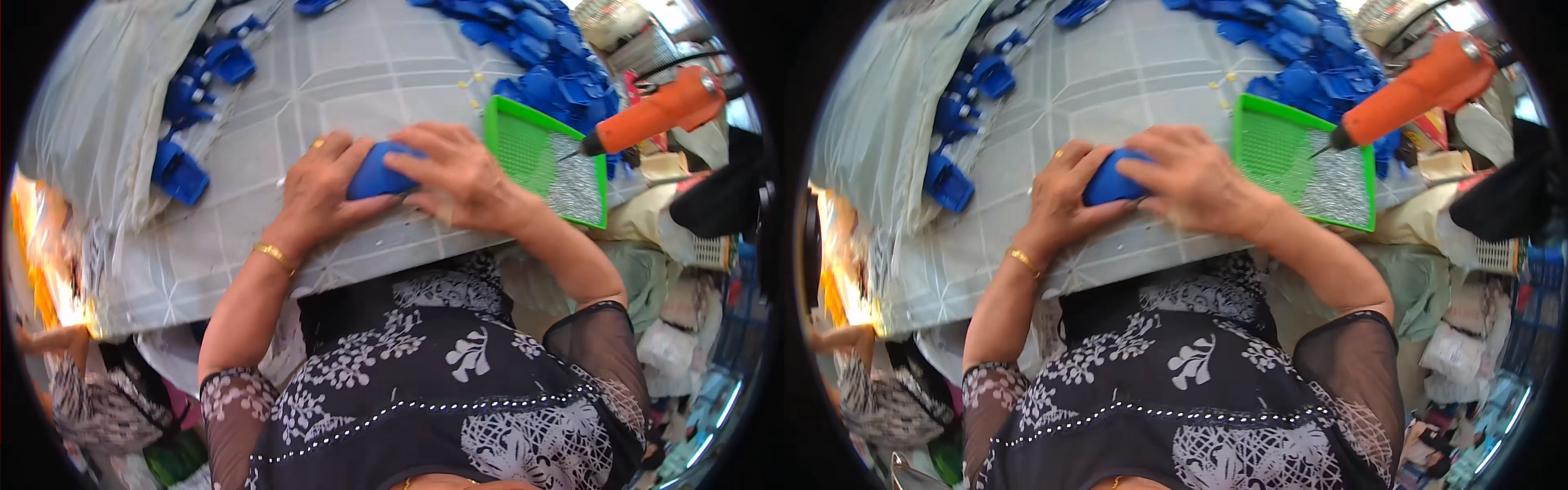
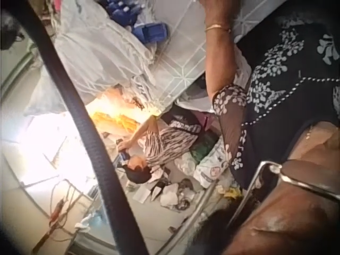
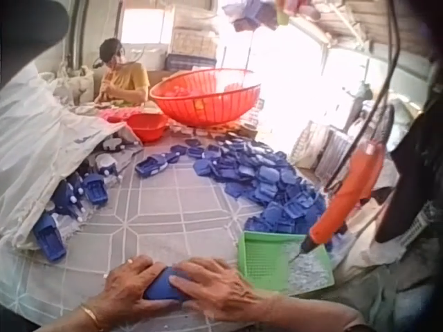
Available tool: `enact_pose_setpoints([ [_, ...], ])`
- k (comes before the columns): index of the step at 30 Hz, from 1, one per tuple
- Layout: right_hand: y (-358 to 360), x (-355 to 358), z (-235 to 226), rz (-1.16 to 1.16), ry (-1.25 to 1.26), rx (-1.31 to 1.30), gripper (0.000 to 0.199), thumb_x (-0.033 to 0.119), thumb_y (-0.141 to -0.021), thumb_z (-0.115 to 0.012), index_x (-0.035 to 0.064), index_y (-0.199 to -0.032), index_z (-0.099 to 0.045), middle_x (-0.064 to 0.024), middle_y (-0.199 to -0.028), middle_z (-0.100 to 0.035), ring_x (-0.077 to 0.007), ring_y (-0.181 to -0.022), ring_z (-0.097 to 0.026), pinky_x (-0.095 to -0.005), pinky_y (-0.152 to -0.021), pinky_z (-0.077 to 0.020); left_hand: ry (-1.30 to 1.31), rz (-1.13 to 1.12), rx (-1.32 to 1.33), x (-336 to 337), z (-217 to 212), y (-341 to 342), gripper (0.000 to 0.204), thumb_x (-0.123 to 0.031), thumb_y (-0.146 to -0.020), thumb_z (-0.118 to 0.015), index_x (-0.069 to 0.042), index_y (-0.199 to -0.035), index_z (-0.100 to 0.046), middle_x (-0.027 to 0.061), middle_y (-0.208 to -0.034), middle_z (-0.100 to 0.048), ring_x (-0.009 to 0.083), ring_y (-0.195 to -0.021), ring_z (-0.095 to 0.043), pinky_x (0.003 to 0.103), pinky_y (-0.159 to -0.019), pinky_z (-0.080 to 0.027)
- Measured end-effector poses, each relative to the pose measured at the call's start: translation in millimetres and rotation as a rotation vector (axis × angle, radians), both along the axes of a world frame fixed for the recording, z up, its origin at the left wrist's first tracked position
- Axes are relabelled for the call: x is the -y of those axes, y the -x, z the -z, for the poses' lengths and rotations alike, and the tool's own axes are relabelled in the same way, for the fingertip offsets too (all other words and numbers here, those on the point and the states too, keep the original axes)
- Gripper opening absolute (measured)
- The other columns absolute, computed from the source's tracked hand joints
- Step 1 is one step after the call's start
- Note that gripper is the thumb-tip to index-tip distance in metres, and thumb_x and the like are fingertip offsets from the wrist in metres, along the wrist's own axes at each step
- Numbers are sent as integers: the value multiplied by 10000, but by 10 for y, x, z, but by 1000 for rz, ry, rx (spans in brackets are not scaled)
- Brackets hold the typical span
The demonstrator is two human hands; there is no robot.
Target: The person is assembling blue plastic toy components using an electric screwdriver and screws on a work table.
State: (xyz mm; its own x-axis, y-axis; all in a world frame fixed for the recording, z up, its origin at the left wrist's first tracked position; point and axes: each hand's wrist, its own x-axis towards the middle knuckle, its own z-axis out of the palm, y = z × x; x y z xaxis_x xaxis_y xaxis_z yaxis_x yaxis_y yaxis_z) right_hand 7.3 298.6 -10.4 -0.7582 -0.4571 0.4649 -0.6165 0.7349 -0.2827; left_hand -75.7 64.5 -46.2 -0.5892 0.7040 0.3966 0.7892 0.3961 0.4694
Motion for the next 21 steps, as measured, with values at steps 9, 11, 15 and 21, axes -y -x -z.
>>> enact_pose_setpoints([
  [9, -610, -978, -488, 538, 844, -721, 457, 47, -962, -680, -46, -1359, -474, -117, -1261, -612, -232, -1171, -607, -369, -1013, -489, 29, -15, 19, -31, -36, -11, 662, -461, -743, -854, -83, -1257, -676, 124, -1114, -626, 344, -1016, -646, 449, -856, -540],
  [11, -469, -1007, -446, 485, 1356, -450, 499, 119, -996, -680, -21, -1422, -462, -145, -1280, -650, -213, -1147, -648, -375, -1038, -491, 30, -11, 18, -36, -22, 1, 669, -467, -742, -856, -84, -1259, -675, 125, -1116, -629, 343, -1015, -649, 448, -853, -542],
  [15, -157, -963, -553, 229, 1340, 90, 482, 236, -1012, -659, -11, -1397, -506, -150, -1169, -639, -243, -1032, -649, -407, -922, -535, 18, -4, 19, -32, 19, 29, 682, -479, -738, -861, -89, -1264, -673, 122, -1118, -639, 339, -1016, -658, 448, -838, -547],
  [21, -141, -1148, -360, 219, 1256, 119, 379, 105, -943, -715, 23, -1276, -553, -96, -1015, -630, -197, -787, -642, -370, -780, -541, 24, 7, 29, -15, 19, 19, 689, -479, -731, -869, -99, -1271, -670, 112, -1140, -650, 332, -1016, -666, 441, -828, -554],
])
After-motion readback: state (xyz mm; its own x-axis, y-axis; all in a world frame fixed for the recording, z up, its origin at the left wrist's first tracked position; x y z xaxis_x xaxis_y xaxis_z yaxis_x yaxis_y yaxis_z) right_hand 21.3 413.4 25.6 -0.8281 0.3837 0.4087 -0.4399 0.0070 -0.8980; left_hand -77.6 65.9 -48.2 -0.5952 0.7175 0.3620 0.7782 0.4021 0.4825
